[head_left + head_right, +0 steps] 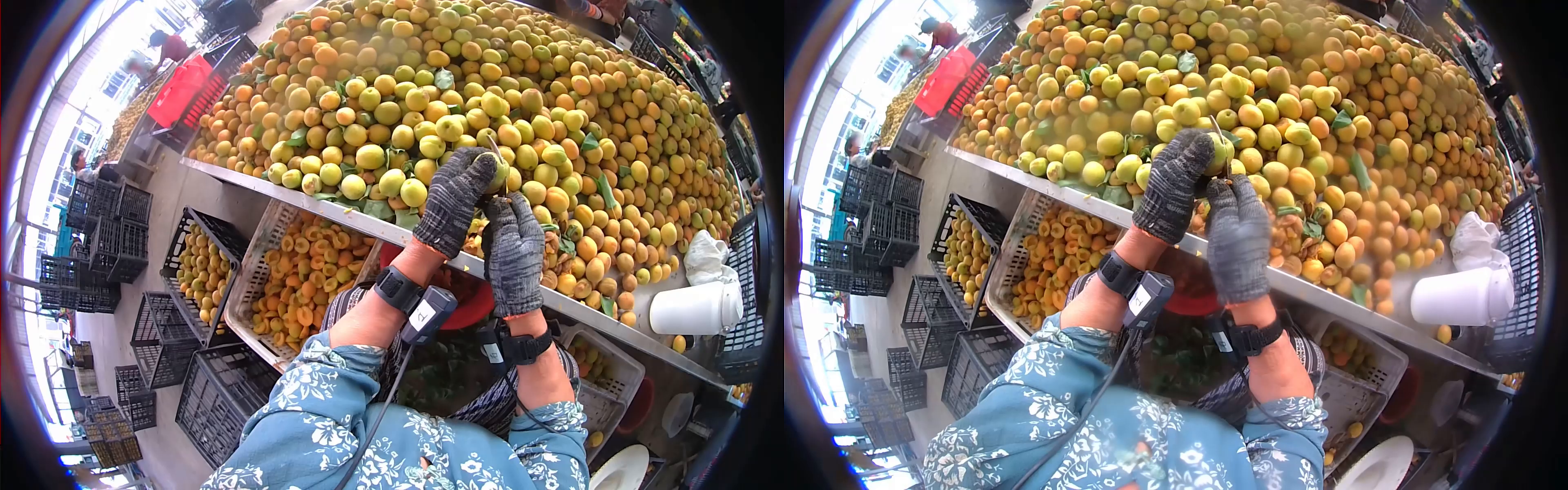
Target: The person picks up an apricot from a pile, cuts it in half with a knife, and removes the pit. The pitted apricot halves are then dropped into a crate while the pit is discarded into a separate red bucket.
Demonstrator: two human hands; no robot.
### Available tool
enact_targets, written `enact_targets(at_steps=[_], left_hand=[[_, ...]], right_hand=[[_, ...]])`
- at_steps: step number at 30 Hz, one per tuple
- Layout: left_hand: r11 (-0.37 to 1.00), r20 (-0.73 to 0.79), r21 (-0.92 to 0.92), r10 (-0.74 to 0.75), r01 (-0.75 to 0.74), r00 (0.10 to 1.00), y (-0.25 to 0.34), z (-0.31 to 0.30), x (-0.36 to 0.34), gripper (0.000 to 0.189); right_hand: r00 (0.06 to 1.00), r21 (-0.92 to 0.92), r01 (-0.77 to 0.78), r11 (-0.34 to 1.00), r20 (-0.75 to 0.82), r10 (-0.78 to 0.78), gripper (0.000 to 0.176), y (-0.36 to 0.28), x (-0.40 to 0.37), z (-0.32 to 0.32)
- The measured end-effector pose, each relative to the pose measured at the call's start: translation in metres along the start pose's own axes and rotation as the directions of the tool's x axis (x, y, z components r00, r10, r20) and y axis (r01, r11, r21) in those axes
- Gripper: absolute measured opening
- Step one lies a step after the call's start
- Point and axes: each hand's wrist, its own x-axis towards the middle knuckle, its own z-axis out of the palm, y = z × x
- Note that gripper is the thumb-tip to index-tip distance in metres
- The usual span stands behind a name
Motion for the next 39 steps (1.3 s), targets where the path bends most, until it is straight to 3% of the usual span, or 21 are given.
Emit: enact_targets(at_steps=[2,4,6,7,9,11,14,16,19,21,23,24,25,27,29,31,33,34,35,36,39], left_hand=[[0.999,-0.009,-0.035,-0.005,0.004,1.000,0.003,0.001,0.000,0.027],[0.998,-0.016,-0.070,-0.009,0.007,1.000,-0.005,0.004,-0.001,0.025],[0.857,-0.083,-0.501,-0.191,0.125,0.978,-0.030,0.008,-0.001,0.023],[0.858,-0.083,-0.499,-0.191,0.125,0.978,-0.024,0.007,0.001,0.023],[0.399,0.066,-0.879,-0.439,0.260,0.896,-0.015,0.006,0.004,0.029],[0.382,0.073,-0.881,-0.474,0.280,0.878,-0.010,0.006,0.004,0.032],[0.349,0.127,-0.878,-0.490,0.327,0.863,-0.001,0.004,0.006,0.031],[0.451,0.183,-0.806,-0.424,0.382,0.887,0.005,0.000,0.006,0.036],[0.485,0.217,-0.746,-0.471,0.456,0.855,-0.010,0.004,0.003,0.039],[0.630,0.164,-0.652,-0.427,0.422,0.889,-0.009,0.005,-0.005,0.039],[0.755,0.116,-0.542,-0.368,0.370,0.922,-0.011,0.002,-0.008,0.039],[0.993,0.047,-0.118,-0.022,0.027,0.999,-0.018,-0.005,-0.010,0.041],[0.877,0.144,0.328,0.320,-0.350,0.936,-0.019,-0.010,-0.010,0.043],[0.934,0.170,0.223,0.245,-0.279,0.955,-0.022,-0.014,-0.008,0.047],[0.884,0.169,0.288,0.330,-0.367,0.929,-0.024,-0.012,-0.005,0.043],[0.882,0.125,0.321,0.322,-0.345,0.939,-0.028,-0.003,-0.008,0.034],[0.992,0.018,-0.102,-0.067,0.069,0.998,-0.042,0.005,-0.005,0.028],[0.993,0.016,-0.102,-0.065,0.067,0.998,-0.040,0.004,-0.002,0.028],[0.781,0.010,-0.564,-0.319,0.269,0.948,-0.034,0.001,0.003,0.025],[0.337,0.128,-0.877,-0.523,0.342,0.843,-0.029,-0.001,0.007,0.024],[0.321,0.181,-0.866,-0.512,0.383,0.840,-0.007,-0.002,0.008,0.027]], right_hand=[[0.956,0.209,-0.289,0.934,0.014,0.292,0.022,-0.011,0.004,-0.001],[0.949,0.205,-0.316,0.926,0.061,0.311,0.022,-0.010,0.005,-0.004],[0.939,0.202,-0.342,0.918,0.108,0.326,0.021,-0.001,0.002,-0.007],[0.992,-0.027,-0.092,0.995,0.083,0.094,0.022,0.005,-0.002,-0.004],[0.984,-0.249,0.163,0.955,0.114,-0.138,0.022,0.013,-0.006,-0.002],[0.894,0.292,-0.445,0.846,0.200,0.401,0.023,-0.013,0.001,-0.007],[0.970,0.167,-0.222,0.961,0.136,0.201,0.025,-0.008,-0.002,-0.007],[0.991,0.068,-0.100,0.993,0.099,0.093,0.026,-0.010,-0.002,-0.007],[0.898,0.346,-0.440,0.828,0.160,0.410,0.028,-0.009,0.002,-0.003],[0.998,0.256,-0.059,0.965,0.037,0.051,0.027,0.006,0.004,0.002],[0.995,0.113,-0.035,0.993,0.099,0.024,0.026,0.014,0.002,-0.007],[0.995,-0.049,0.031,0.998,0.094,-0.026,0.025,0.030,-0.004,-0.003],[0.993,-0.208,0.093,0.974,0.097,-0.074,0.027,0.028,-0.005,0.000],[0.984,-0.231,0.112,0.966,0.163,-0.075,0.028,0.019,-0.001,-0.008],[0.986,0.071,-0.124,0.990,0.125,0.114,0.025,0.011,0.001,-0.007],[0.998,-0.003,-0.003,1.000,0.060,0.003,0.022,0.008,-0.001,-0.005],[0.951,0.202,-0.308,0.930,0.089,0.296,0.021,0.005,-0.001,-0.004],[0.952,0.203,-0.306,0.930,0.090,0.294,0.021,-0.005,-0.002,-0.004],[0.943,0.133,-0.326,0.936,0.117,0.312,0.024,-0.020,-0.004,-0.006],[0.933,0.062,-0.342,0.938,0.144,0.331,0.027,-0.028,-0.005,-0.006],[0.887,0.250,-0.460,0.852,0.178,0.426,0.027,-0.012,-0.004,-0.002]])
